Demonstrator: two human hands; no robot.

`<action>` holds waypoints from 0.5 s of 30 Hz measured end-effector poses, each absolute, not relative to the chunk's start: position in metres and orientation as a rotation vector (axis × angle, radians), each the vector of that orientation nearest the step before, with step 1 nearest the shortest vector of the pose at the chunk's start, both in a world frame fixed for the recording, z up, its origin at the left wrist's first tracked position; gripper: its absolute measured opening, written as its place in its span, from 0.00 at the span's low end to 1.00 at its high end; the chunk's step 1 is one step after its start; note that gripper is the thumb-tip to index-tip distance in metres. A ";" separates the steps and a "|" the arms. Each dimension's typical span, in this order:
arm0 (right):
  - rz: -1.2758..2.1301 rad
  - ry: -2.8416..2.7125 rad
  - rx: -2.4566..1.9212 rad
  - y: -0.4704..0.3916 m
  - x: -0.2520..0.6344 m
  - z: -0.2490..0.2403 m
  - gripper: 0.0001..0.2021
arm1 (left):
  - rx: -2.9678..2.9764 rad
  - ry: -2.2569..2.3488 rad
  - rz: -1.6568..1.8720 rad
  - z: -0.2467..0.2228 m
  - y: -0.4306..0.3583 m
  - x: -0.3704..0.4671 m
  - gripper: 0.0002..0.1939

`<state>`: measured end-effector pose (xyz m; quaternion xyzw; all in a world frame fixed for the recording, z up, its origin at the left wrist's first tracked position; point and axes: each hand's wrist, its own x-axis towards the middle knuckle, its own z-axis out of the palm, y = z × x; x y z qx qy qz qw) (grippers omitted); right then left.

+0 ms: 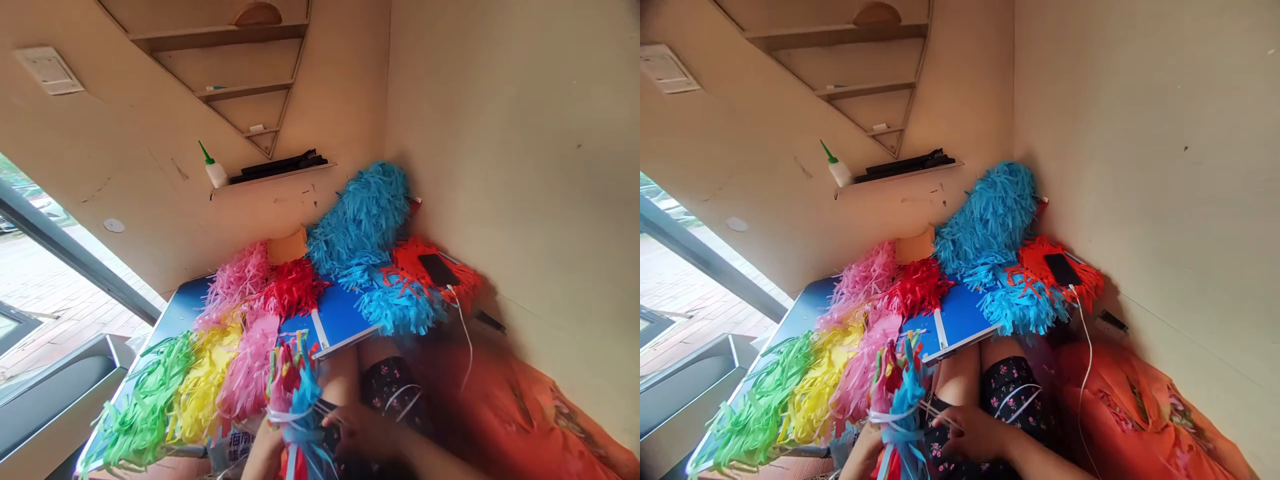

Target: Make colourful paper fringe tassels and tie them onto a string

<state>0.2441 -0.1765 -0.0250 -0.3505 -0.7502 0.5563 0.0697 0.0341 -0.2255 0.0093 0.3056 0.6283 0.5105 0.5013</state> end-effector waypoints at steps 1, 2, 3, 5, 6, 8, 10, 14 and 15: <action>1.605 -2.284 -1.109 -0.178 0.248 -0.022 0.18 | 0.724 1.515 1.244 0.009 -0.232 0.026 0.16; 1.510 -2.316 -1.139 -0.180 0.256 -0.017 0.13 | 0.715 1.520 1.249 0.009 -0.239 0.017 0.15; 1.431 -2.353 -1.136 -0.183 0.265 -0.010 0.11 | 0.723 1.539 1.250 0.008 -0.244 0.010 0.13; 1.368 -2.444 -1.038 -0.189 0.281 0.009 0.12 | 0.826 1.624 1.192 0.006 -0.251 0.002 0.09; 1.354 -2.491 -0.963 -0.191 0.287 0.020 0.13 | 0.932 1.690 1.123 0.006 -0.251 0.002 0.08; 1.281 -2.571 -0.799 -0.189 0.289 0.041 0.14 | 1.257 1.832 0.844 0.006 -0.246 0.013 0.10; 1.171 -2.633 -0.651 -0.176 0.281 0.056 0.13 | 1.620 1.903 0.414 0.008 -0.237 0.032 0.12; 1.228 -2.686 -0.651 -0.118 0.259 0.055 0.09 | 1.937 1.764 -0.002 0.004 -0.223 0.068 0.10; 1.317 -2.667 -0.736 -0.105 0.257 0.049 0.09 | 1.947 1.720 0.025 0.002 -0.222 0.070 0.09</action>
